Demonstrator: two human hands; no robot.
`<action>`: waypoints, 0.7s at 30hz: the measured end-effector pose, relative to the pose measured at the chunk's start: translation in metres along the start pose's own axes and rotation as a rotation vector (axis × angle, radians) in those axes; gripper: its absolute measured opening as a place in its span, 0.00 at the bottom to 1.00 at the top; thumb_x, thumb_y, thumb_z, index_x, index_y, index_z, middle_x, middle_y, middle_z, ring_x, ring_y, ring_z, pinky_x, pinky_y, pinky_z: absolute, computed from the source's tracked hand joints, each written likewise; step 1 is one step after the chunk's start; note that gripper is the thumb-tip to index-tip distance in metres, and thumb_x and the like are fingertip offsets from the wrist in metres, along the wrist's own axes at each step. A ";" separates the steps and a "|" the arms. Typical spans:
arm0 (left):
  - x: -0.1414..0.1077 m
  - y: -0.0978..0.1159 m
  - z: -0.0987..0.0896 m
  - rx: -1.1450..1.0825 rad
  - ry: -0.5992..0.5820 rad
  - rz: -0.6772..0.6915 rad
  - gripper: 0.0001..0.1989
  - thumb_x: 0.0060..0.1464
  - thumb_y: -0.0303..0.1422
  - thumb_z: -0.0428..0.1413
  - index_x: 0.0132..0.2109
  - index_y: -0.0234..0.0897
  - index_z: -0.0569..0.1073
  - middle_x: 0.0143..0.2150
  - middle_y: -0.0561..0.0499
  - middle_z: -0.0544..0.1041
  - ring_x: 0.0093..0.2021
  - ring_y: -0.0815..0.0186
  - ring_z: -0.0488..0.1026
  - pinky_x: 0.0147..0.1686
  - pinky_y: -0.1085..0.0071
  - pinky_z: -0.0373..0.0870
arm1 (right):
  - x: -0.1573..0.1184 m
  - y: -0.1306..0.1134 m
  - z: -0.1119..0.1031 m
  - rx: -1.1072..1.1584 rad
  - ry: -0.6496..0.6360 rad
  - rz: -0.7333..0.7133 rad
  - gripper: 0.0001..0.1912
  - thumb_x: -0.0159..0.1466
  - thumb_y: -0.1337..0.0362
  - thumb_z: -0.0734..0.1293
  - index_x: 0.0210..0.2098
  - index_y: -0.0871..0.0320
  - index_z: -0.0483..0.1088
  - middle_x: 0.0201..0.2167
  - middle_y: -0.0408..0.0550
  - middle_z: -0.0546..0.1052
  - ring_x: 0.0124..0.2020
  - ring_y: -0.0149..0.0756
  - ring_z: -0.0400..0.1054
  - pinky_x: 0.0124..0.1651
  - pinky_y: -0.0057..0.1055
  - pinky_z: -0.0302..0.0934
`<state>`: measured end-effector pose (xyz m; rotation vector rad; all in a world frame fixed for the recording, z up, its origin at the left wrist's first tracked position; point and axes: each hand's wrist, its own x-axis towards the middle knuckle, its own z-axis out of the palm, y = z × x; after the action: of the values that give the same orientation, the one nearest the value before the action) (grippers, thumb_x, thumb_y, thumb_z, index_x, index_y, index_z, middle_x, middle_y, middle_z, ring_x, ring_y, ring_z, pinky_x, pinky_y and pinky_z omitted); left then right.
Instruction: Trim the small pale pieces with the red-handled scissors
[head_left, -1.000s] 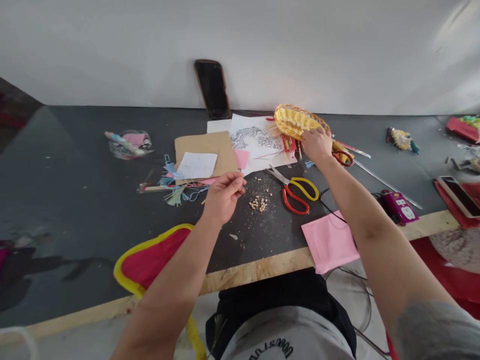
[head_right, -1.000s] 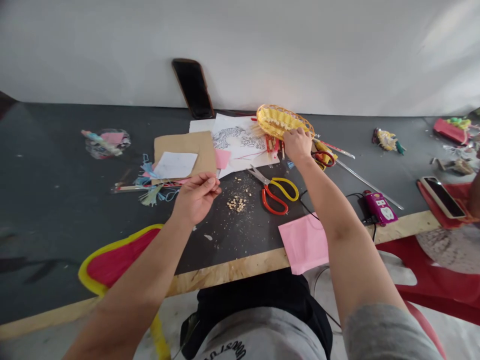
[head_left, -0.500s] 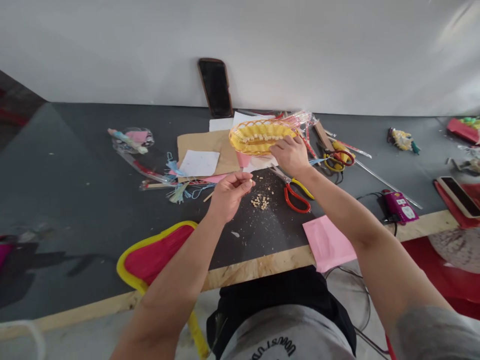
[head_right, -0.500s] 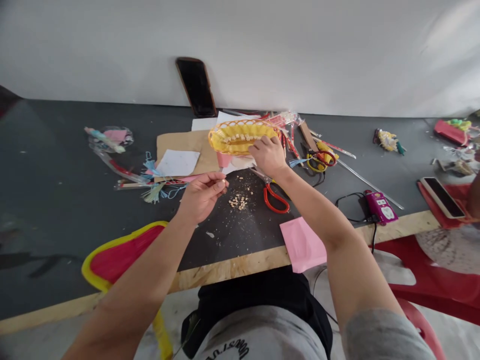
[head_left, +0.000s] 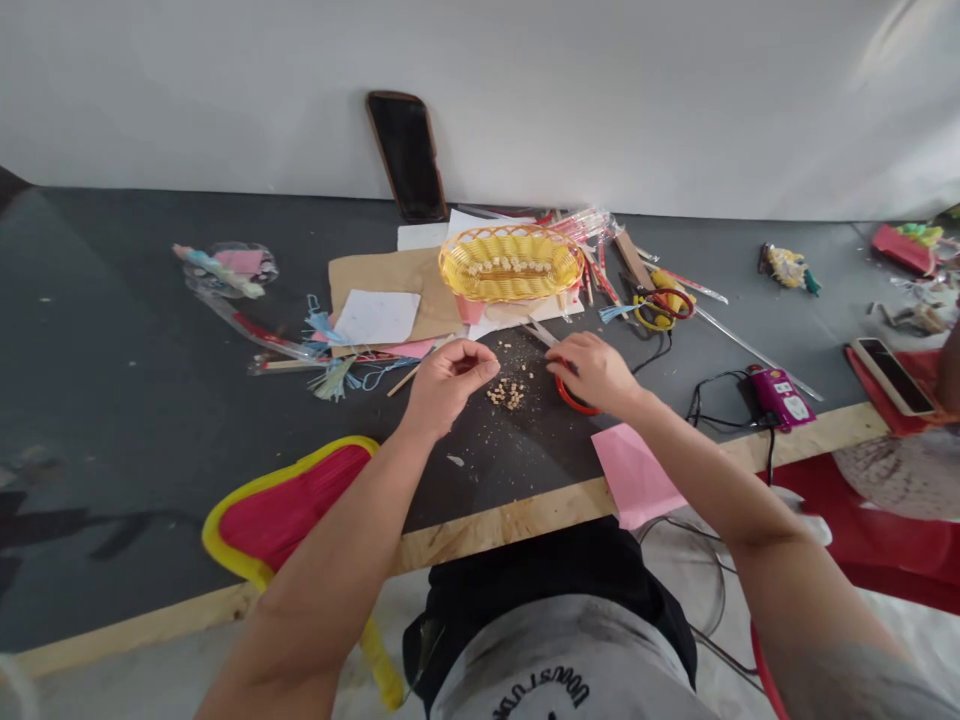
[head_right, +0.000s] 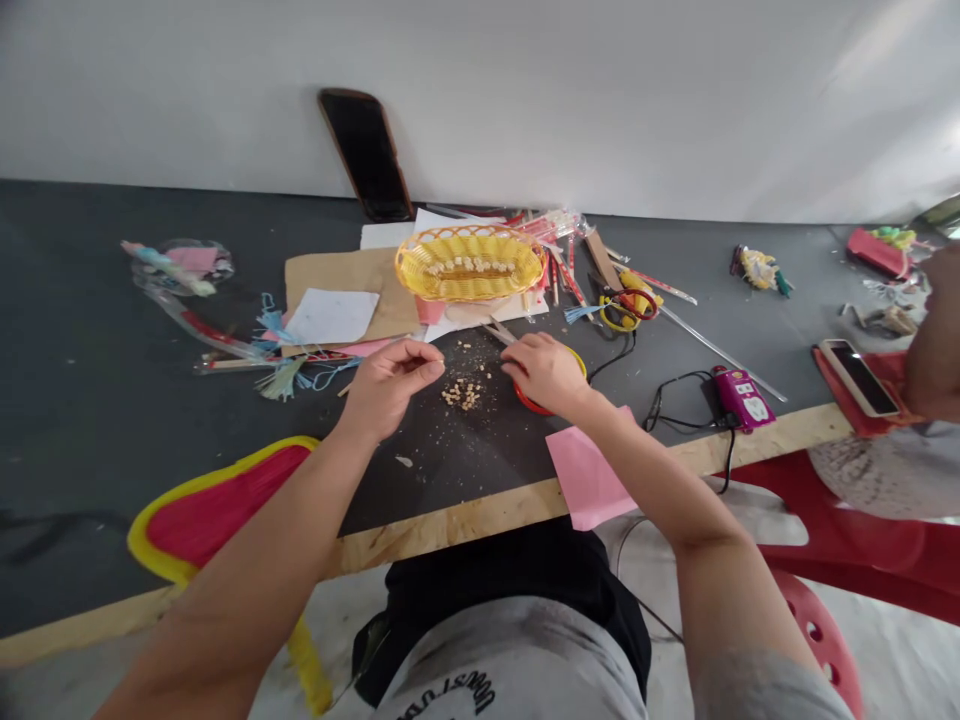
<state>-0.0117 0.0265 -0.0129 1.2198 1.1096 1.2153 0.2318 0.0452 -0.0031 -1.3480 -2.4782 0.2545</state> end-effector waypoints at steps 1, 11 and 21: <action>0.000 -0.001 0.000 0.000 0.002 0.000 0.10 0.45 0.35 0.68 0.31 0.35 0.78 0.29 0.53 0.76 0.30 0.70 0.69 0.32 0.73 0.64 | -0.003 -0.006 0.004 -0.022 -0.026 0.012 0.11 0.70 0.59 0.65 0.43 0.56 0.78 0.41 0.51 0.80 0.43 0.42 0.70 0.50 0.38 0.62; -0.003 0.014 0.005 -0.369 -0.045 -0.333 0.12 0.36 0.29 0.66 0.27 0.35 0.70 0.27 0.52 0.77 0.22 0.74 0.66 0.17 0.79 0.56 | 0.011 -0.032 0.016 -0.131 -0.093 0.089 0.09 0.69 0.64 0.64 0.37 0.57 0.77 0.39 0.53 0.81 0.44 0.44 0.69 0.45 0.38 0.56; -0.005 0.011 0.007 -0.405 -0.230 -0.544 0.16 0.38 0.35 0.74 0.34 0.32 0.81 0.27 0.50 0.75 0.23 0.77 0.64 0.17 0.81 0.54 | 0.010 -0.049 0.015 0.300 0.235 -0.044 0.08 0.70 0.63 0.65 0.34 0.55 0.73 0.34 0.46 0.79 0.39 0.37 0.71 0.47 0.35 0.63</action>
<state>-0.0056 0.0205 -0.0018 0.6656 0.8871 0.8030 0.1827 0.0267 -0.0006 -1.1284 -2.1709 0.4144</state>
